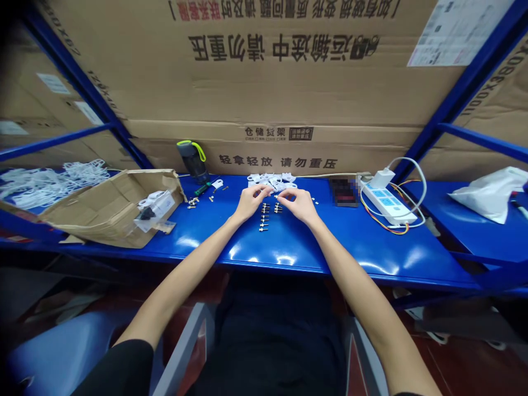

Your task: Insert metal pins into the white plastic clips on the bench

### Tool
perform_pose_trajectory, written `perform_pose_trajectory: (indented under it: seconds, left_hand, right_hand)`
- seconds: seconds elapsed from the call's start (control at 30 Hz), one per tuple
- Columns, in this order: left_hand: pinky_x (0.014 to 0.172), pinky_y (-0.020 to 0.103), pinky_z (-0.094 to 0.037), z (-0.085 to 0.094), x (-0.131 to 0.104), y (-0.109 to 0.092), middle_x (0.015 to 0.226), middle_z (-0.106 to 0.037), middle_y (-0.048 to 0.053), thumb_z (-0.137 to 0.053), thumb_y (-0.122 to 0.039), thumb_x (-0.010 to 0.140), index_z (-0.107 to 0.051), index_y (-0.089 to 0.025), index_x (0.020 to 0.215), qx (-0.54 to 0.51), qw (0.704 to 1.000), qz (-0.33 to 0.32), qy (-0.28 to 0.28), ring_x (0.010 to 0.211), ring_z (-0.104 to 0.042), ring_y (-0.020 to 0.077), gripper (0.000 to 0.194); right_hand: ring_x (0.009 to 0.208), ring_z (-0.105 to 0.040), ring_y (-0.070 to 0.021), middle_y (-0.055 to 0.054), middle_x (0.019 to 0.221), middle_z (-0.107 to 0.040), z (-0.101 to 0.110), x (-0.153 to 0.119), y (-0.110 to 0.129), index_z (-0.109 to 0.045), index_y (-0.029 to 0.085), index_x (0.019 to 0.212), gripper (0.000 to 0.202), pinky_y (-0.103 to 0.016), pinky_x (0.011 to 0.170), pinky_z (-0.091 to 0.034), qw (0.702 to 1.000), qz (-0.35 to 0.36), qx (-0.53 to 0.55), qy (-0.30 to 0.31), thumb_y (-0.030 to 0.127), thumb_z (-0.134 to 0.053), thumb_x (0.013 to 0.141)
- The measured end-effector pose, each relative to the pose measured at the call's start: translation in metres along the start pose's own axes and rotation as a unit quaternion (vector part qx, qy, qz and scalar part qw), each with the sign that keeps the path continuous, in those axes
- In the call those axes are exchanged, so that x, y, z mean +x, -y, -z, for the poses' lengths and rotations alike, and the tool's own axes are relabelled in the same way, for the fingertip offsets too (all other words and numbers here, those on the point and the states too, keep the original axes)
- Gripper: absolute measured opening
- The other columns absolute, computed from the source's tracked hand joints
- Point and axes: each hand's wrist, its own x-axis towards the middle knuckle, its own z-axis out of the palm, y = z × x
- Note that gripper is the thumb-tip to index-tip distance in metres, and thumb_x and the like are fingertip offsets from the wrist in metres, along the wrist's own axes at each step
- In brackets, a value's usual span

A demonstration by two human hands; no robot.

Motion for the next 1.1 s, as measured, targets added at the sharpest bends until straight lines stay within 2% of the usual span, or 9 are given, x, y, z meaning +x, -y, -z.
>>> perform_pose_trajectory:
  seconds: [0.17,0.33,0.47,0.57,0.67,0.8,0.93,1.1]
  left_hand:
    - [0.091,0.034,-0.056,0.002,0.001,0.000,0.096,-0.082,0.005,-0.050,-0.056,0.113,-0.083,-0.020,0.101,0.009,1.000,0.002,-0.029,0.087,-0.073,0.0211,0.050]
    - [0.096,0.035,-0.057,0.005,0.000,0.000,0.104,-0.083,0.006,-0.049,-0.049,0.114,-0.084,-0.021,0.109,0.027,0.999,0.000,-0.034,0.100,-0.076,0.0233,0.045]
    - [0.097,0.035,-0.056,0.015,-0.001,0.009,0.108,-0.084,0.006,-0.050,-0.046,0.114,-0.083,-0.023,0.115,0.064,0.997,-0.003,-0.040,0.105,-0.076,0.0240,0.041]
    - [0.099,0.035,-0.055,0.025,0.001,0.023,0.118,-0.083,0.008,-0.053,-0.045,0.113,-0.083,-0.022,0.116,0.114,0.992,0.001,-0.062,0.109,-0.075,0.0250,0.038]
    - [0.099,0.037,-0.053,0.038,0.002,0.038,0.117,-0.083,0.011,-0.054,-0.043,0.112,-0.083,-0.020,0.113,0.188,0.979,-0.002,-0.075,0.109,-0.073,0.0265,0.036]
    - [0.100,0.041,-0.050,0.058,-0.001,0.053,0.115,-0.082,0.013,-0.056,-0.035,0.110,-0.082,-0.019,0.110,0.258,0.965,-0.026,-0.038,0.104,-0.070,0.0285,0.031]
    - [0.100,0.041,-0.048,0.074,-0.007,0.062,0.114,-0.082,0.011,-0.057,-0.033,0.109,-0.081,-0.021,0.104,0.265,0.964,-0.034,-0.008,0.103,-0.068,0.0285,0.028]
    - [0.100,0.039,-0.049,0.079,-0.008,0.067,0.113,-0.082,0.009,-0.057,-0.033,0.109,-0.080,-0.022,0.106,0.230,0.971,0.001,-0.062,0.104,-0.068,0.0277,0.026]
  right_hand:
    - [0.100,-0.069,-0.0289,-0.009,0.101,-0.078,0.004,-0.004,0.003,-0.081,0.025,0.089,0.014,-0.044,0.095,-0.054,0.984,0.110,-0.106,0.098,0.034,-0.072,0.096]
    - [0.101,-0.065,-0.0283,-0.009,0.104,-0.073,0.010,-0.014,0.010,-0.081,0.025,0.093,0.010,-0.044,0.095,-0.052,0.960,0.131,-0.168,0.182,0.029,-0.072,0.096]
    - [0.099,-0.064,-0.0278,-0.009,0.104,-0.072,0.012,-0.036,0.017,-0.080,0.025,0.094,0.012,-0.043,0.092,-0.051,0.957,0.117,-0.188,0.187,0.033,-0.072,0.100]
    - [0.101,-0.065,-0.0275,-0.008,0.105,-0.073,0.010,-0.055,0.023,-0.078,0.026,0.096,0.013,-0.043,0.093,-0.052,0.958,0.108,-0.184,0.192,0.032,-0.069,0.102]
    - [0.101,-0.066,-0.0273,-0.008,0.106,-0.074,0.006,-0.067,0.026,-0.076,0.025,0.095,0.013,-0.043,0.095,-0.052,0.958,0.111,-0.189,0.185,0.032,-0.067,0.103]
    - [0.102,-0.066,-0.0282,-0.009,0.108,-0.075,0.002,-0.068,0.027,-0.073,0.025,0.095,0.013,-0.045,0.095,-0.051,0.957,0.112,-0.203,0.175,0.033,-0.066,0.104]
    - [0.103,-0.065,-0.0281,-0.009,0.109,-0.075,0.002,-0.067,0.026,-0.072,0.024,0.096,0.014,-0.044,0.093,-0.049,0.954,0.114,-0.210,0.181,0.032,-0.065,0.105]
    - [0.104,-0.065,-0.0279,-0.009,0.110,-0.074,0.004,-0.071,0.028,-0.072,0.025,0.099,0.014,-0.043,0.093,-0.048,0.948,0.119,-0.230,0.186,0.034,-0.064,0.106]
